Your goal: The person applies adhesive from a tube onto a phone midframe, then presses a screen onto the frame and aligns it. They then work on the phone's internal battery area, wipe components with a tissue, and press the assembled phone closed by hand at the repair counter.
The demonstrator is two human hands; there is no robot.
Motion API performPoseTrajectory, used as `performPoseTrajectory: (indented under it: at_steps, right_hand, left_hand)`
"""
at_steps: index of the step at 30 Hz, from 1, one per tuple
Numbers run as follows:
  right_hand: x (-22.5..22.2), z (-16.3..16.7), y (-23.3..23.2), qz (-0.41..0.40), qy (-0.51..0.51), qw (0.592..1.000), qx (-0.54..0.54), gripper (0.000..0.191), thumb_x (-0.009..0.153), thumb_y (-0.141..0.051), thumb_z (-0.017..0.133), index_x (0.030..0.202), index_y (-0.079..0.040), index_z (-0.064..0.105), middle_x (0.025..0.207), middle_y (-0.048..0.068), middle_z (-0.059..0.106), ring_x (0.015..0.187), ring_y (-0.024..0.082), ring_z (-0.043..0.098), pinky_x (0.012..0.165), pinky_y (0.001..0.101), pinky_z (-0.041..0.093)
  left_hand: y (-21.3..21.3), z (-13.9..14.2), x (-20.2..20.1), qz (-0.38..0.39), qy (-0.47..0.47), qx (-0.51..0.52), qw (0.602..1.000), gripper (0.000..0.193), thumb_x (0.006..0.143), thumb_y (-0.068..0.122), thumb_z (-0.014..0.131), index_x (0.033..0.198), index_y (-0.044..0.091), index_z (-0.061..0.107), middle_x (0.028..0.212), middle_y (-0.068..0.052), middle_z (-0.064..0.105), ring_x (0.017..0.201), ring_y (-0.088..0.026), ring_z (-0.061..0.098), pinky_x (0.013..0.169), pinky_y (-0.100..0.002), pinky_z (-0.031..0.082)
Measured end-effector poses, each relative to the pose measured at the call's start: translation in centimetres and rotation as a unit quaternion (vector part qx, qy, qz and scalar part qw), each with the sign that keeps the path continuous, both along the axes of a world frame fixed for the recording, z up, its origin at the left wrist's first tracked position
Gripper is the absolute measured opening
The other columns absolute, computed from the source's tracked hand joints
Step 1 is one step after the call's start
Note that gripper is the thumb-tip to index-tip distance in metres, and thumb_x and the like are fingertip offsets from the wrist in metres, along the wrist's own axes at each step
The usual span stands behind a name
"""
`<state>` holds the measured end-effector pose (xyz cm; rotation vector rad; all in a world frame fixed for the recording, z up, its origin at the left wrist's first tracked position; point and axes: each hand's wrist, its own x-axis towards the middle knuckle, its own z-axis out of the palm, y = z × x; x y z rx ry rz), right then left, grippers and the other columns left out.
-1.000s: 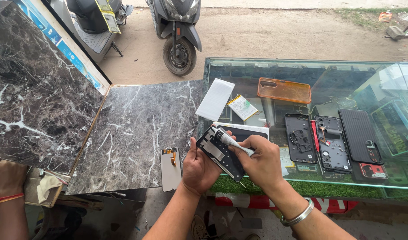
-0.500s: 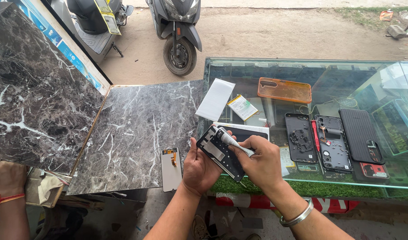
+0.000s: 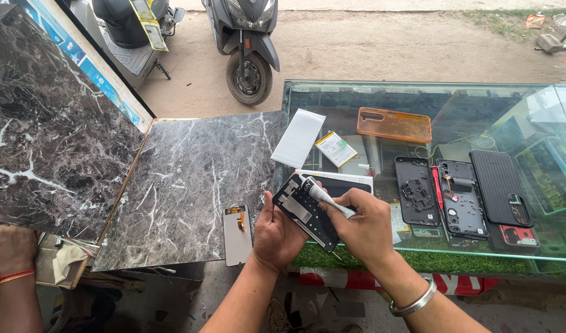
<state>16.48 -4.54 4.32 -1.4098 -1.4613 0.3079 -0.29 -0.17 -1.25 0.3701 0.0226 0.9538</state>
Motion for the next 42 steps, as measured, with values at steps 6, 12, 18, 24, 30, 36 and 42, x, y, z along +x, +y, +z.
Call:
performPoseTrajectory:
  at_steps: [6,12,18,24,30,36,42]
  right_hand:
    - [0.8,-1.0,-0.8,0.003,0.038,0.999,0.028,0.017,0.081,-0.014,0.084,0.079,-0.003,0.072,0.068,0.002,0.073,0.058,0.007,0.067,0.049,0.0253,0.049]
    - [3.1,-3.4,-2.8,-0.028,0.272,0.958,-0.085,0.02,0.092,-0.018,0.078,0.095,0.0,0.07,0.085,0.007,0.069,0.073,0.009,0.06,0.066,0.026,0.047]
    - [3.0,-4.0,-5.2,0.061,0.59,0.795,-0.126,0.029,0.098,-0.024,0.061,0.116,-0.001,0.058,0.121,0.012,0.07,0.109,0.019,0.066,0.104,0.0388,0.05]
    - [1.8,-2.4,-5.9,0.056,0.698,0.705,-0.111,0.048,0.098,-0.029,0.054,0.139,-0.004,0.054,0.132,0.009,0.065,0.116,0.021,0.062,0.102,0.0441,0.049]
    - [4.5,-0.8,-4.5,0.052,0.672,0.735,-0.073,0.046,0.104,-0.028,0.052,0.143,-0.004,0.05,0.132,0.011,0.063,0.116,0.021,0.065,0.105,0.0396,0.05]
    - [6.9,0.4,-2.9,0.124,0.665,0.732,-0.078,0.044,0.105,-0.028,0.052,0.142,-0.002,0.049,0.131,0.015,0.064,0.113,0.024,0.064,0.102,0.0415,0.052]
    - [6.8,1.5,-1.5,0.163,0.67,0.715,-0.117,0.047,0.105,-0.026,0.054,0.143,0.0,0.049,0.131,0.017,0.066,0.119,0.025,0.063,0.1,0.0403,0.05]
  left_hand:
    - [0.2,-0.5,0.0,0.019,0.014,-0.044,0.999,0.07,0.109,0.058,0.031,0.157,0.008,0.04,0.149,-0.015,0.053,0.141,-0.03,0.048,0.122,-0.05,0.034]
    - [0.0,0.2,0.2,0.009,-0.031,-0.033,0.999,0.067,0.106,0.058,0.031,0.155,0.014,0.041,0.152,-0.018,0.05,0.145,-0.035,0.043,0.121,-0.055,0.032]
    - [-1.3,2.0,1.2,0.063,0.002,-0.088,0.994,0.068,0.102,0.059,0.029,0.153,0.015,0.041,0.15,-0.018,0.051,0.144,-0.036,0.042,0.118,-0.06,0.032]
    - [-2.4,3.3,3.1,0.094,0.001,-0.073,0.993,0.081,0.1,0.072,0.025,0.156,0.015,0.039,0.155,-0.016,0.047,0.149,-0.034,0.036,0.123,-0.054,0.028]
    - [-3.1,3.8,2.7,0.067,-0.01,-0.067,0.995,0.095,0.089,0.084,0.022,0.147,0.013,0.048,0.155,-0.015,0.045,0.149,-0.034,0.034,0.121,-0.064,0.021]
    - [-3.7,2.7,1.8,0.029,-0.01,-0.052,0.998,0.088,0.087,0.089,0.023,0.12,0.014,0.056,0.158,-0.018,0.045,0.148,-0.039,0.037,0.12,-0.064,0.026]
    - [-3.5,2.1,1.3,-0.048,-0.067,0.007,0.997,0.084,0.096,0.087,0.027,0.13,0.015,0.052,0.157,-0.024,0.043,0.151,-0.044,0.038,0.123,-0.073,0.027]
